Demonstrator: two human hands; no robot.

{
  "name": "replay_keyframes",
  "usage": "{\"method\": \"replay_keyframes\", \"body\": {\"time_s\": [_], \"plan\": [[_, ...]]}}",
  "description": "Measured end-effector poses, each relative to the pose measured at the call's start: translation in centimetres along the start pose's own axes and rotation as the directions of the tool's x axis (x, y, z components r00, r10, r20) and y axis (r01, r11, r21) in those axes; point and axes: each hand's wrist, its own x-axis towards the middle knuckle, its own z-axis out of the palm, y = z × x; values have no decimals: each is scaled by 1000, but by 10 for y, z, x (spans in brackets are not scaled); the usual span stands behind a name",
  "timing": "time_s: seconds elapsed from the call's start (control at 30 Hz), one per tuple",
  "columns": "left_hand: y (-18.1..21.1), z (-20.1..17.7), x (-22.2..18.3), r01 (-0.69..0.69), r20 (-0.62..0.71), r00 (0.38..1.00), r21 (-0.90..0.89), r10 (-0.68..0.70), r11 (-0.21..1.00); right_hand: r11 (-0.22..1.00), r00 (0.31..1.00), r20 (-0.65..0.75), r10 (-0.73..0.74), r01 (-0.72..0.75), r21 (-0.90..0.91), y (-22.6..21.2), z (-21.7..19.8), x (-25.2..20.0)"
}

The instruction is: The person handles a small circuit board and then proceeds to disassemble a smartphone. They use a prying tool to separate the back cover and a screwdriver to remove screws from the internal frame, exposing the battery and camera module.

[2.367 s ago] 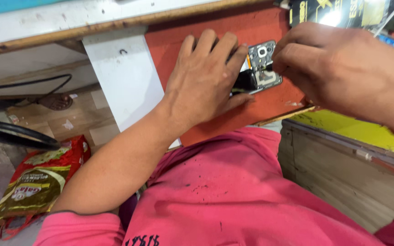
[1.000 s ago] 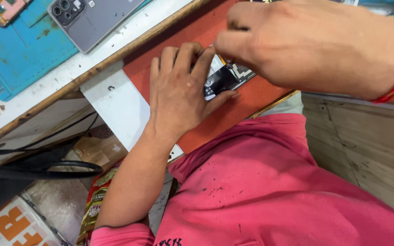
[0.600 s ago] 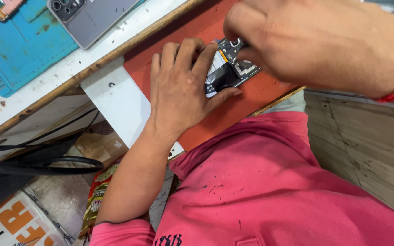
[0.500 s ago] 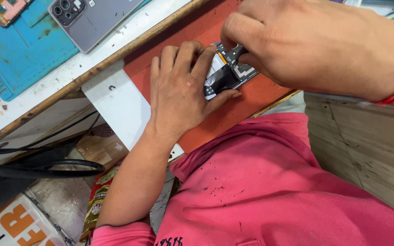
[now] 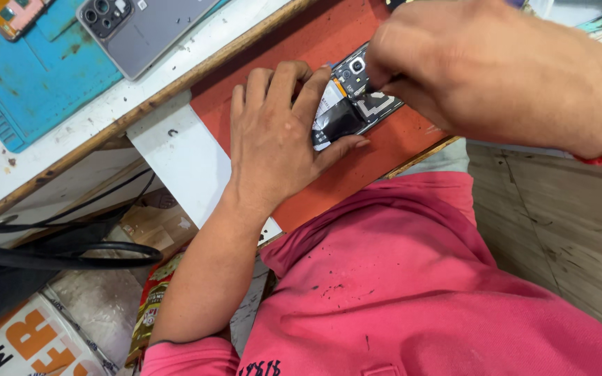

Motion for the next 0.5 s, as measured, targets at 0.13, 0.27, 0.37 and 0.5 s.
{"method": "replay_keyframes", "body": {"time_s": [0.13, 0.27, 0.37, 0.5], "plan": [[-1, 1, 1, 2, 13, 1000, 14, -2, 1000, 983, 989, -5, 150, -149, 107, 0, 3, -4], [0, -1, 0, -16, -28, 999, -10, 16, 1000, 973, 975, -104, 197, -181, 145, 6, 10, -14], [-2, 0, -1, -26, -69, 997, -49, 23, 998, 831, 902, -112, 418, -329, 448, 9, 20, -26], [-3, 7, 0, -98, -132, 988, -94, 85, 991, 565, 844, -146, 516, -208, 799, 16, 45, -43]]}}
